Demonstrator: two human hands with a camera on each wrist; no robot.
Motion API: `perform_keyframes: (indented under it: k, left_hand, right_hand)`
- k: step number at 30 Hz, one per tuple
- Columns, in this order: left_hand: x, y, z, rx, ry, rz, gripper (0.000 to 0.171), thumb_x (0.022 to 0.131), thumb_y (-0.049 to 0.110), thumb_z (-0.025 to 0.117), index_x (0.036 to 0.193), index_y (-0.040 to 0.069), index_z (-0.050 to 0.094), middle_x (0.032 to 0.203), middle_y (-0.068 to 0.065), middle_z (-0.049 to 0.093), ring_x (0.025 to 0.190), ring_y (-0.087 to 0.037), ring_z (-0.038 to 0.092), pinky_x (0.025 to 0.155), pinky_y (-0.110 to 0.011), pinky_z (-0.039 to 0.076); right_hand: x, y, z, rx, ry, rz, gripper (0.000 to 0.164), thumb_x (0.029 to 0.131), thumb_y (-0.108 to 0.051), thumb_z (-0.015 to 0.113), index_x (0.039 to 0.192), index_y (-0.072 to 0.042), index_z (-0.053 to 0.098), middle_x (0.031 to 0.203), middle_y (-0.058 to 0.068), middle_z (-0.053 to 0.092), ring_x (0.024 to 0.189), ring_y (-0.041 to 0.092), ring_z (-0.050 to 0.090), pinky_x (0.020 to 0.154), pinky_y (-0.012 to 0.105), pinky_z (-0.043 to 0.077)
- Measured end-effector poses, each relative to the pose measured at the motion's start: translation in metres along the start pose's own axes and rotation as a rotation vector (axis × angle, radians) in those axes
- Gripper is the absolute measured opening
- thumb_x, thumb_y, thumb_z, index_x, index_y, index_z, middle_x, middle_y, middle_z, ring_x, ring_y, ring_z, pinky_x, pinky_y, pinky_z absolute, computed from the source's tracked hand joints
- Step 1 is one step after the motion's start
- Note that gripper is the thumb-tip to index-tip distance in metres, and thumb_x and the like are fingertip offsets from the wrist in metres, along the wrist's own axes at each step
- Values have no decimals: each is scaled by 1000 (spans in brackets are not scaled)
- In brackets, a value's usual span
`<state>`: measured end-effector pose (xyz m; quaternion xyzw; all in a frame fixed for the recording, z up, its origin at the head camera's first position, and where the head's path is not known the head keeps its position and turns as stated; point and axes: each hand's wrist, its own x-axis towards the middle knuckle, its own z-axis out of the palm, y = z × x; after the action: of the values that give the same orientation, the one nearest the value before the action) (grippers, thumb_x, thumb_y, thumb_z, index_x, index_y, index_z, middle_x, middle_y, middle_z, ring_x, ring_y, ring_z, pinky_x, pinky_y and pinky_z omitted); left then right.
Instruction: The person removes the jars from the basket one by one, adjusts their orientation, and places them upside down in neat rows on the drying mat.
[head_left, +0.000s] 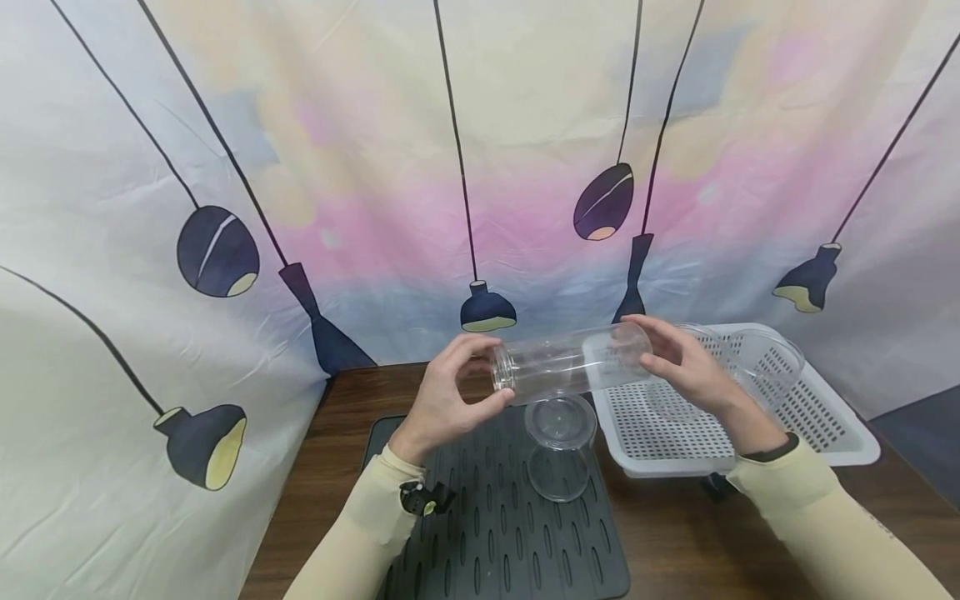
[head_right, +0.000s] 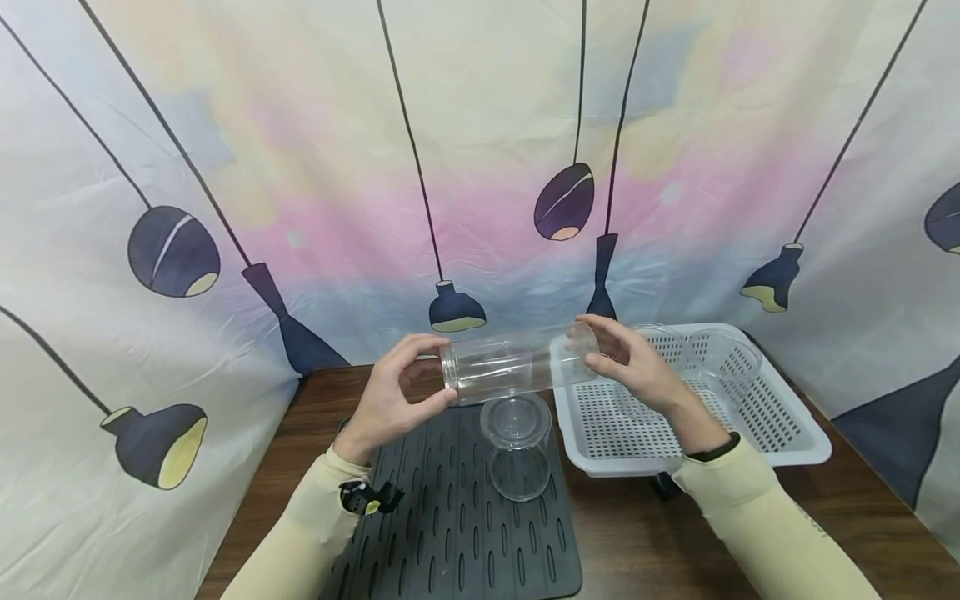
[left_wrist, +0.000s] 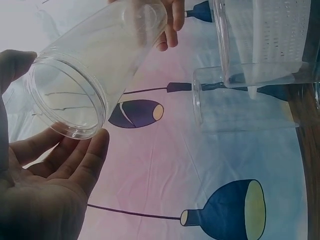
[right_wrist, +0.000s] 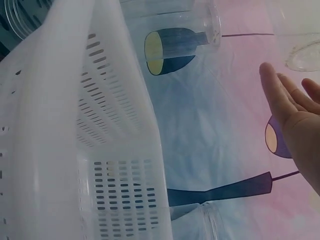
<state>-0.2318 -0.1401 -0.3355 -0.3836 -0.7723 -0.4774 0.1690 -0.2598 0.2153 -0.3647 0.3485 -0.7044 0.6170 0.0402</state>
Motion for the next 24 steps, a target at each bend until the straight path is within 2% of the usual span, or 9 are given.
perform_keyframes:
  k: [3, 15, 20, 24]
  left_hand:
    - [0, -1, 0, -2, -4, 5, 55, 81, 14, 79, 131, 13, 57, 122, -5, 56, 106, -18, 59, 90, -43, 55]
    - [-1, -2, 2, -24, 1, 16, 56, 81, 11, 79, 132, 9, 56, 124, -8, 56, 106, -22, 60, 91, -44, 54]
    - [-2, -2, 3, -41, -5, 15, 56, 81, 9, 78, 132, 6, 55, 125, -8, 55, 108, -21, 59, 92, -43, 54]
    - [-2, -3, 4, -54, -14, 13, 56, 82, 9, 78, 133, 9, 55, 126, -7, 54, 110, -19, 58, 93, -42, 53]
  right_hand:
    - [1, 1, 0, 73, -28, -20, 49, 99, 1, 48, 146, 4, 35, 136, -4, 57, 117, 12, 61, 92, 27, 53]
    - [1, 2, 3, 237, -67, -40, 42, 100, -2, 48, 142, -1, 45, 134, 3, 59, 119, 16, 60, 97, 31, 52]
    - [3, 2, 5, 284, -46, -58, 37, 99, -2, 50, 136, -4, 53, 129, 4, 60, 113, 16, 63, 93, 29, 53]
    - [4, 1, 7, 302, 0, -45, 34, 97, -3, 54, 131, -7, 58, 125, 4, 61, 107, 16, 64, 89, 29, 55]
